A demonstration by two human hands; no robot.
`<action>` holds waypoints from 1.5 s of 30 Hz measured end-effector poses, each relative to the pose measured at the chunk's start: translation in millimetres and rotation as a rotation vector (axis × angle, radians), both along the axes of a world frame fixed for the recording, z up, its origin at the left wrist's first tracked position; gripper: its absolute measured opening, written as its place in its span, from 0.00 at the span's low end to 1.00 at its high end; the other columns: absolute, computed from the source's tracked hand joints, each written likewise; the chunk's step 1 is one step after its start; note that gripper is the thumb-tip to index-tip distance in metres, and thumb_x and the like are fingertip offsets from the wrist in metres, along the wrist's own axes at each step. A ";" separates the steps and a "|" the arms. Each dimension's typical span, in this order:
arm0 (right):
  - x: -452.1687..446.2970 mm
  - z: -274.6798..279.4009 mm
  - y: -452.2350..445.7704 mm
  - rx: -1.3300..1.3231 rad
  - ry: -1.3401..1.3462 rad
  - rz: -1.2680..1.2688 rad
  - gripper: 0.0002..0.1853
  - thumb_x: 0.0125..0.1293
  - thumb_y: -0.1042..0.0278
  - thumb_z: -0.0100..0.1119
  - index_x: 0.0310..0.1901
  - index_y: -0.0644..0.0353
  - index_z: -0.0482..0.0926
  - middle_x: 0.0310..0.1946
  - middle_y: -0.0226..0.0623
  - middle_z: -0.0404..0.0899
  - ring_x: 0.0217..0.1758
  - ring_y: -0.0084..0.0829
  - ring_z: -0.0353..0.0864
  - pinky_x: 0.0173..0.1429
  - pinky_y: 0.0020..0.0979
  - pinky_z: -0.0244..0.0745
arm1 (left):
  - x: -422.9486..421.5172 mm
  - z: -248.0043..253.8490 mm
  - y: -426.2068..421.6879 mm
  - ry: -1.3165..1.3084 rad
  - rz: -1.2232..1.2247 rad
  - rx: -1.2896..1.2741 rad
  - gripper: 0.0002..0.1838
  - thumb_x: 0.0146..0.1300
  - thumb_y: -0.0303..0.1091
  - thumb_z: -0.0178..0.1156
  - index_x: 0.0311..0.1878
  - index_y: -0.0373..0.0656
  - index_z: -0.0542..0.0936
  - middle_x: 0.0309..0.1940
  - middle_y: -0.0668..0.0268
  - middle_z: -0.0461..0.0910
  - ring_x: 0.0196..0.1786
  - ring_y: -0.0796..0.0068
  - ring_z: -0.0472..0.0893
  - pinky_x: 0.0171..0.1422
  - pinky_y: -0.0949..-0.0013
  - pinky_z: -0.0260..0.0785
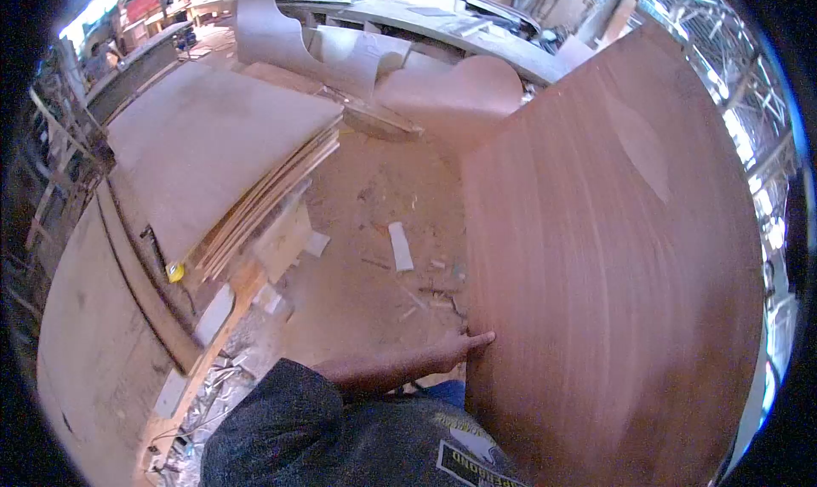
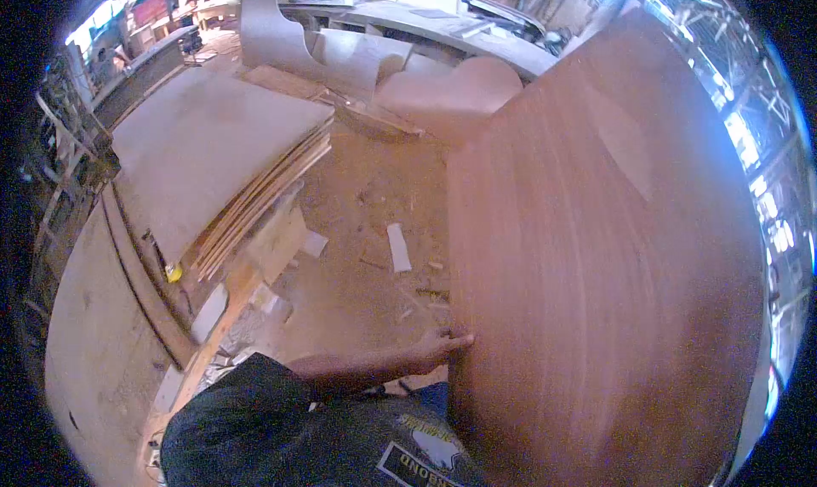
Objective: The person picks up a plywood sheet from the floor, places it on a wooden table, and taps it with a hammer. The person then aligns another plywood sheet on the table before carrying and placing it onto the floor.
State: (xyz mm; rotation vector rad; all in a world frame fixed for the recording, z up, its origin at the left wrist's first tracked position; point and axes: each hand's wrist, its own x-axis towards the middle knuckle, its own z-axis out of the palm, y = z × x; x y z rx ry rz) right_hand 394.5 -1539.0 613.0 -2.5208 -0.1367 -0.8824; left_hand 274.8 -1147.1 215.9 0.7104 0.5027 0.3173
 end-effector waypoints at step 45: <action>397.6 -76.6 1649.8 -0.125 0.077 1.486 0.25 0.66 0.51 0.64 0.22 0.65 0.73 0.17 0.27 0.67 0.25 0.20 0.62 0.28 0.30 0.57 | 43.3 -77.7 1131.8 0.221 1.162 -0.216 0.32 0.65 0.48 0.65 0.66 0.39 0.70 0.58 0.60 0.77 0.59 0.58 0.77 0.61 0.58 0.70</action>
